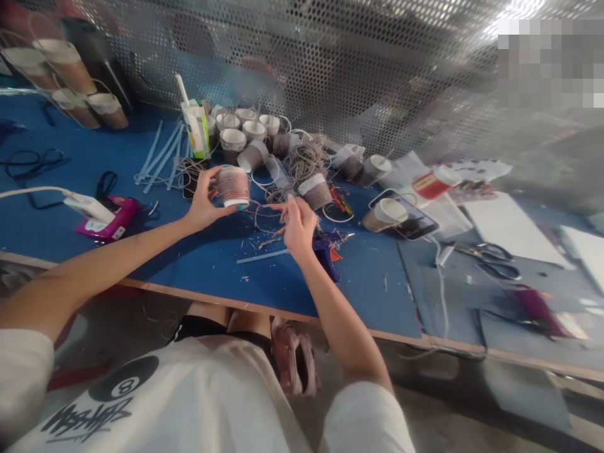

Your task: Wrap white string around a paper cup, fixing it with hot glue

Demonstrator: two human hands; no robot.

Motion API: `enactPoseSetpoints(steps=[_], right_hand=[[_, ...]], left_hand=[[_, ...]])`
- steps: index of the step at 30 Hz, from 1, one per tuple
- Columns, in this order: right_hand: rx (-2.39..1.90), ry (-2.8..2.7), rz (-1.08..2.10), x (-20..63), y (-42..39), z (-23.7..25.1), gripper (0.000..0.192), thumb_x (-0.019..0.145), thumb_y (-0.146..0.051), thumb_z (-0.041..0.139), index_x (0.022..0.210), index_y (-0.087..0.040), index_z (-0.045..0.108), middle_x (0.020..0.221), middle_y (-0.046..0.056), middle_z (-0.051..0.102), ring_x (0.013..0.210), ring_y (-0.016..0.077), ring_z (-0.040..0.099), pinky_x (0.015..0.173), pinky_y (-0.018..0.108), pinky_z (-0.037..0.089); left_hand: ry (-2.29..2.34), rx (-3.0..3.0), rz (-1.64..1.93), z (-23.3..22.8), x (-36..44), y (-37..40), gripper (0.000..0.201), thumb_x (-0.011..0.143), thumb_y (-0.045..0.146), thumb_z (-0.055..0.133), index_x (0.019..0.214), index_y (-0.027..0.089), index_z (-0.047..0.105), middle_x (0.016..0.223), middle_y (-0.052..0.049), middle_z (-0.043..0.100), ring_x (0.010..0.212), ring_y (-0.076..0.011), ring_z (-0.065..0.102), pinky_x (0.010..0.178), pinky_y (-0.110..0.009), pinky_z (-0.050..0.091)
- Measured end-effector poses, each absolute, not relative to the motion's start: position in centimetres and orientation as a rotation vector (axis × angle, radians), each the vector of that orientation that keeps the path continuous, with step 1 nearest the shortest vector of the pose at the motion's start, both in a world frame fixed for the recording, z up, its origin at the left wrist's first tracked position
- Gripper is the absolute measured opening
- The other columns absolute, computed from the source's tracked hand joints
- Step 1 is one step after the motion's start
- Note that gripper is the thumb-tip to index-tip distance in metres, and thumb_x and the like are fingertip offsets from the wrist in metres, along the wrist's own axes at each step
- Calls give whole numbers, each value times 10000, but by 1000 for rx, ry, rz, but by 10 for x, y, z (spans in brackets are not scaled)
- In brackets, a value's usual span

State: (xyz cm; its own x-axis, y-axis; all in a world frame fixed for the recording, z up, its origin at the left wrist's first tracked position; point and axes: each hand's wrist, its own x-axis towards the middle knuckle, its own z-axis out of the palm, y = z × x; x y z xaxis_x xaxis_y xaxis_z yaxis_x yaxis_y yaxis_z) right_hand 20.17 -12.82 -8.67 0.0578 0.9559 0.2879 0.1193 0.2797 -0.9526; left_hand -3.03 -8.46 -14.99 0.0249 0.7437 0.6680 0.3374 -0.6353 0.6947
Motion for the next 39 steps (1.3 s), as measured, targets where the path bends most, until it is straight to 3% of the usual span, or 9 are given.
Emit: enactPoseSetpoints(steps=[4, 9, 16, 25, 29, 34, 39], right_hand=[[-968, -1320, 828, 201, -132, -85, 420, 867, -631, 548, 726, -241, 477, 735, 5, 661, 338, 51, 357, 322, 245, 389], [-681, -1507, 1289, 195, -136, -83, 347, 878, -541, 581, 761, -222, 512, 1038, 20, 732, 330, 28, 403, 345, 245, 488], [-768, -1552, 1396, 188, -136, -85, 496, 860, -671, 556, 695, -211, 473, 940, 39, 759, 316, 19, 347, 332, 222, 485], [-913, -1276, 1228, 199, -122, -91, 556, 877, -694, 410, 573, -231, 369, 641, 12, 690, 283, 40, 228, 273, 228, 335], [-823, -1406, 1181, 192, -134, -86, 569, 874, -705, 470, 567, -229, 416, 593, -3, 642, 292, 47, 259, 310, 251, 400], [-784, -1742, 1177, 181, -147, -82, 549, 872, -728, 516, 657, -223, 537, 444, -69, 404, 363, 85, 385, 411, 251, 505], [-859, -1647, 1132, 181, -146, -83, 595, 862, -763, 496, 606, -226, 491, 534, -30, 522, 380, 72, 370, 402, 255, 498]], left_hand=[[1075, 1987, 1606, -152, -30, -84, 918, 650, 776, 733, 1378, 333, 391, 1339, -89, 454, 1191, -254, 563, 943, -391, 567], [1052, 2019, 1553, -150, -30, -87, 930, 641, 749, 763, 1380, 327, 387, 1348, -100, 454, 1199, -263, 568, 939, -401, 570], [997, 1959, 1573, -152, -27, -88, 920, 627, 748, 773, 1356, 324, 405, 1344, -103, 466, 1162, -253, 601, 922, -402, 578], [917, 1973, 1599, -154, -30, -81, 926, 643, 736, 772, 1362, 338, 347, 1355, -95, 473, 1181, -231, 608, 964, -379, 568], [985, 2018, 1577, -150, -31, -84, 910, 658, 725, 770, 1369, 327, 365, 1346, -101, 460, 1177, -235, 592, 937, -365, 573], [1014, 2029, 1563, -149, -31, -88, 901, 656, 732, 767, 1365, 323, 389, 1331, -93, 459, 1191, -249, 572, 927, -372, 567], [1018, 1971, 1614, -150, -29, -86, 893, 626, 748, 775, 1329, 320, 427, 1308, -88, 466, 1144, -243, 581, 883, -369, 573]])
